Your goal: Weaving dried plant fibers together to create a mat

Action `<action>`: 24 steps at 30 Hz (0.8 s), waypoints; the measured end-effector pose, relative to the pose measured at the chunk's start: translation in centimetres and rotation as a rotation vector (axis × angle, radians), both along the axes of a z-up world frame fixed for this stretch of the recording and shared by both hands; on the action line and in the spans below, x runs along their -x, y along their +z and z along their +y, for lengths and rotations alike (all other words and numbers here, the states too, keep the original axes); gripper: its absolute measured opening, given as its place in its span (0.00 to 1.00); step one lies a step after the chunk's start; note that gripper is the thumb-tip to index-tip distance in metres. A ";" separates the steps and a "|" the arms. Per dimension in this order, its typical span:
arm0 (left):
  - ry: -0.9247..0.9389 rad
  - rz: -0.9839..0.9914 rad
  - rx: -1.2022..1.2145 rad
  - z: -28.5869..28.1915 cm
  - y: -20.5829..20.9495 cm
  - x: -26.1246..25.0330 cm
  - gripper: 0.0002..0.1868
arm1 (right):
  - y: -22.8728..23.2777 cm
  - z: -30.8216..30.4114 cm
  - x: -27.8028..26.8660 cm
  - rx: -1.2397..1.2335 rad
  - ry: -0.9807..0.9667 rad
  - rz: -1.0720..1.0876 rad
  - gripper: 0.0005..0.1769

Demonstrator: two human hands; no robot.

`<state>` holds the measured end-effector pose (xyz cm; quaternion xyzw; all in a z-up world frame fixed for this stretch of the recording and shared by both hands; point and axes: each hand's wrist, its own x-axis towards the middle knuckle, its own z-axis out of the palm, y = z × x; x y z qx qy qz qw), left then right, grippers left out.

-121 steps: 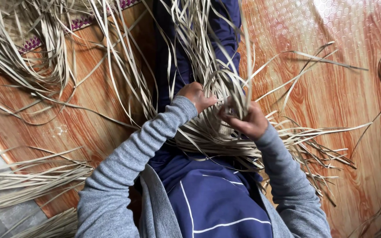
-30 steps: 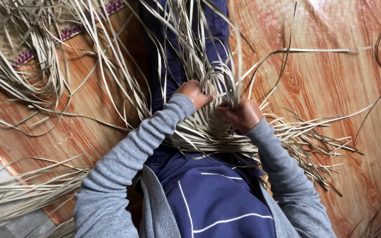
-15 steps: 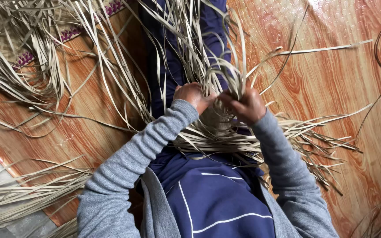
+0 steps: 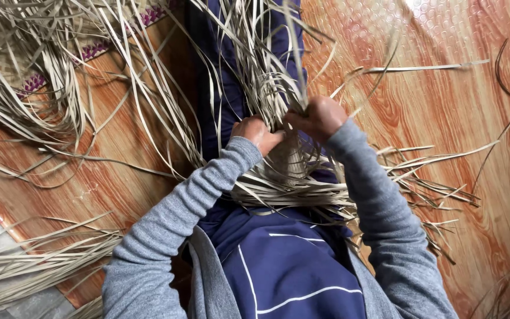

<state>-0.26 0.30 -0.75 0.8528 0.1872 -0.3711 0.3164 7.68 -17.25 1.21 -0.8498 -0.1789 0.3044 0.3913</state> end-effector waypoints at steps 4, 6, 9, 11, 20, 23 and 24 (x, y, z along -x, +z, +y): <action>0.027 0.028 0.001 0.2 2.0 -0.4 0.32 | -1.3 1.3 -0.9 0.464 0.196 -0.023 0.26; 0.027 0.025 -0.002 0.1 2.3 -0.6 0.33 | -3.0 1.5 -1.2 0.530 0.230 -0.056 0.25; 0.003 0.054 -0.020 0.1 1.7 -0.9 0.33 | -4.4 1.7 -1.5 0.616 0.271 -0.004 0.28; 0.018 0.071 -0.004 0.3 1.3 -0.8 0.32 | -4.9 1.4 -1.1 0.197 0.057 -0.075 0.27; 0.069 0.051 0.067 0.4 0.7 -1.2 0.25 | -1.3 -3.4 5.0 -0.165 -0.172 -0.049 0.09; 0.053 0.059 0.053 0.6 -1.8 -1.1 0.23 | -2.5 -3.1 6.1 -0.281 -0.185 -0.072 0.06; 0.052 0.061 0.053 0.6 -2.1 -1.1 0.23 | -3.2 -3.4 6.3 -0.281 -0.186 -0.070 0.06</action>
